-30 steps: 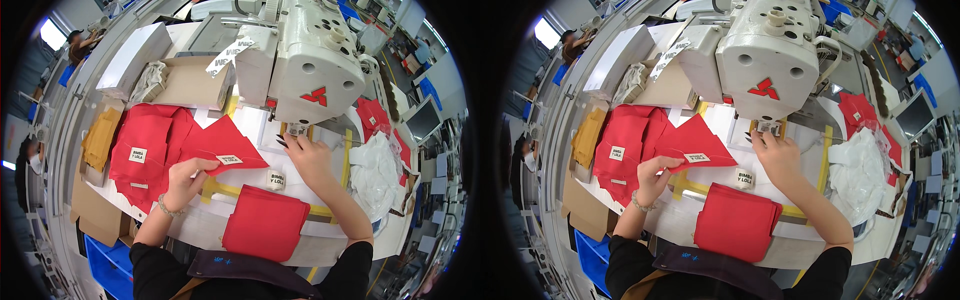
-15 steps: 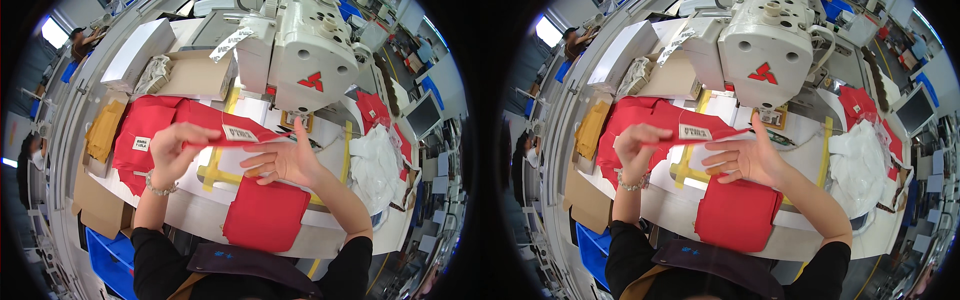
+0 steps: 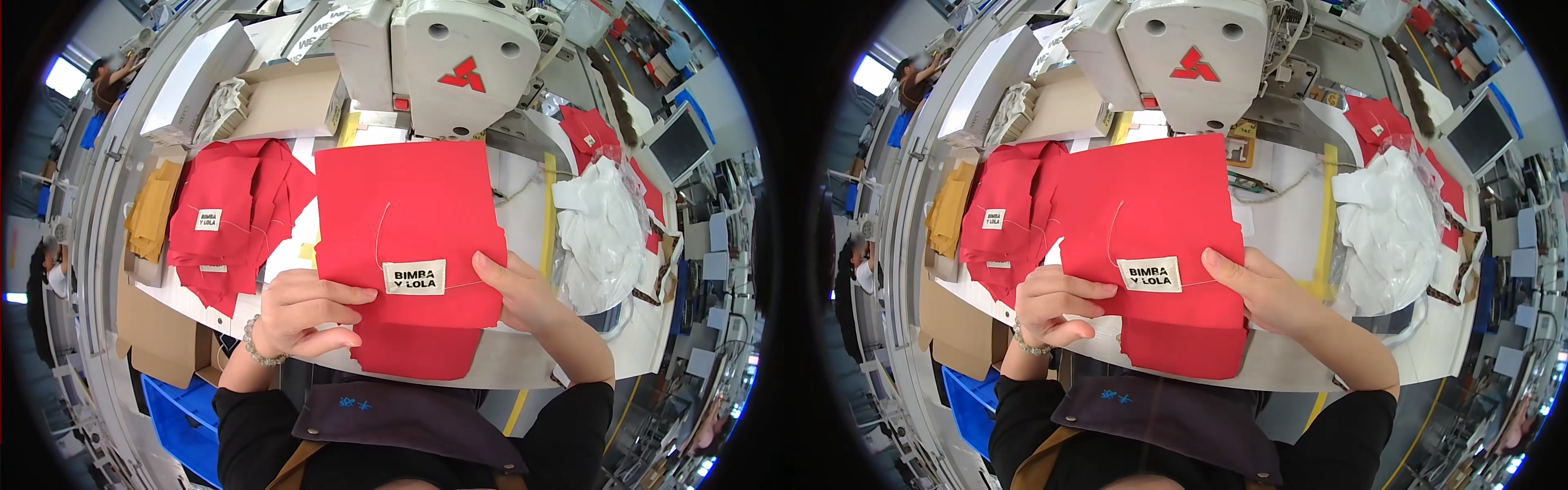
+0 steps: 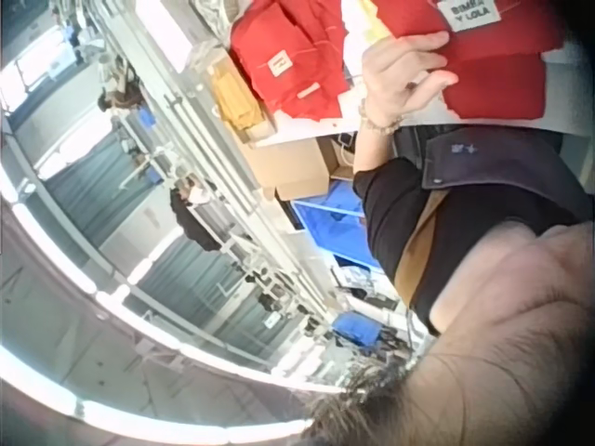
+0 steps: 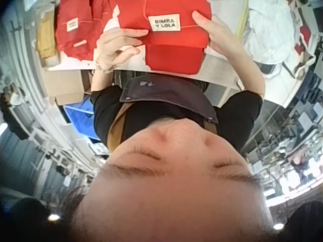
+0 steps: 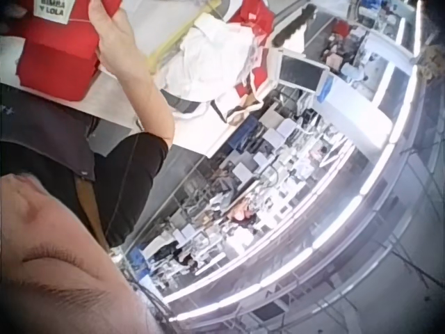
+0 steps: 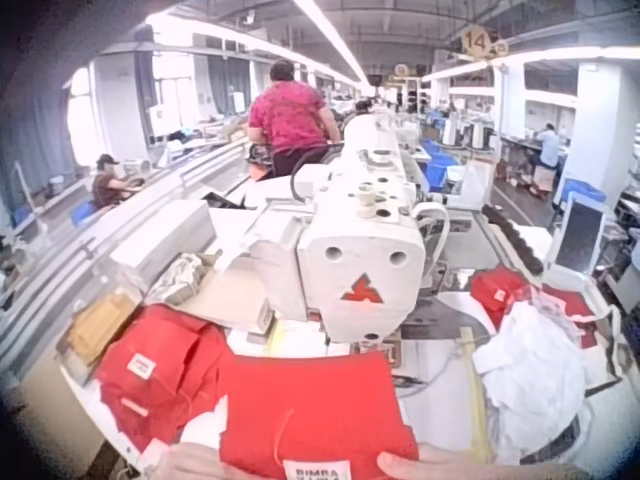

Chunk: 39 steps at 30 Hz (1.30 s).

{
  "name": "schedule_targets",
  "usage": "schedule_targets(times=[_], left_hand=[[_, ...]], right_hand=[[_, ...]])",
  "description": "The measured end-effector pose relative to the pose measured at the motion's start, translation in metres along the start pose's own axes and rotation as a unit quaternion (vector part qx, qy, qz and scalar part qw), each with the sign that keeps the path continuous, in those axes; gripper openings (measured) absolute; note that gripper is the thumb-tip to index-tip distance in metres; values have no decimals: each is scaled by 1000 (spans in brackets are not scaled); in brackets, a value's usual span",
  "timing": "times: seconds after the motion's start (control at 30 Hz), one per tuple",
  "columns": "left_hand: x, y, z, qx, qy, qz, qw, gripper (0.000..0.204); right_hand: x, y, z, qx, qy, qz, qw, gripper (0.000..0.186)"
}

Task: The person sews white labels onto red fabric pieces using a sewing machine. They align each label, guide the fabric through the machine, and trim excess thread with scissors. The finished pieces are stacked on the table.

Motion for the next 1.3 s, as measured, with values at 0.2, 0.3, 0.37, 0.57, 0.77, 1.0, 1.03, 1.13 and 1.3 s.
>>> schedule_targets(times=[0.2, 0.3, 0.37, 0.57, 0.77, 1.0, 1.03, 1.13, 1.3], left_hand=[[0, 9, 7, 0, -37, -5, 999, 20], [4, 9, 14, 5, -72, -32, 997, 17], [14, 1, 29, 19, -99, -75, 992, 15], [33, -30, 73, 95, 83, -148, 981, 15], [10, -24, 102, 129, 192, 55, 971, 25], [20, -8, 137, 160, 187, 118, 962, 29], [22, -9, 138, 161, 183, 118, 963, 29], [23, -10, 138, 161, 174, 122, 964, 29], [24, -13, 139, 167, 175, 129, 962, 30]], right_hand=[[-12, -17, -7, -14, -29, -48, 998, 44], [-14, -27, -11, -45, -126, -87, 987, 41], [-25, -33, -15, -79, -189, -88, 975, 41], [-68, -44, -41, -175, -177, -20, 968, 66], [-32, -76, -47, -322, -586, -272, 691, 51], [-46, -65, -8, -174, -728, -443, 493, 29], [-47, -64, -8, -166, -730, -442, 494, 28], [-50, -62, -9, -150, -730, -438, 502, 33], [-49, -61, -11, -141, -728, -443, 504, 34]])
Point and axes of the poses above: each hand's wrist, its own y-axis towards the middle knuckle, its own z-axis out of the palm, x = y × z, the point moved 9 cm from there along y, towards the middle knuckle, and after that the axes turned 7 degrees about -y, right-handed, at the moved point
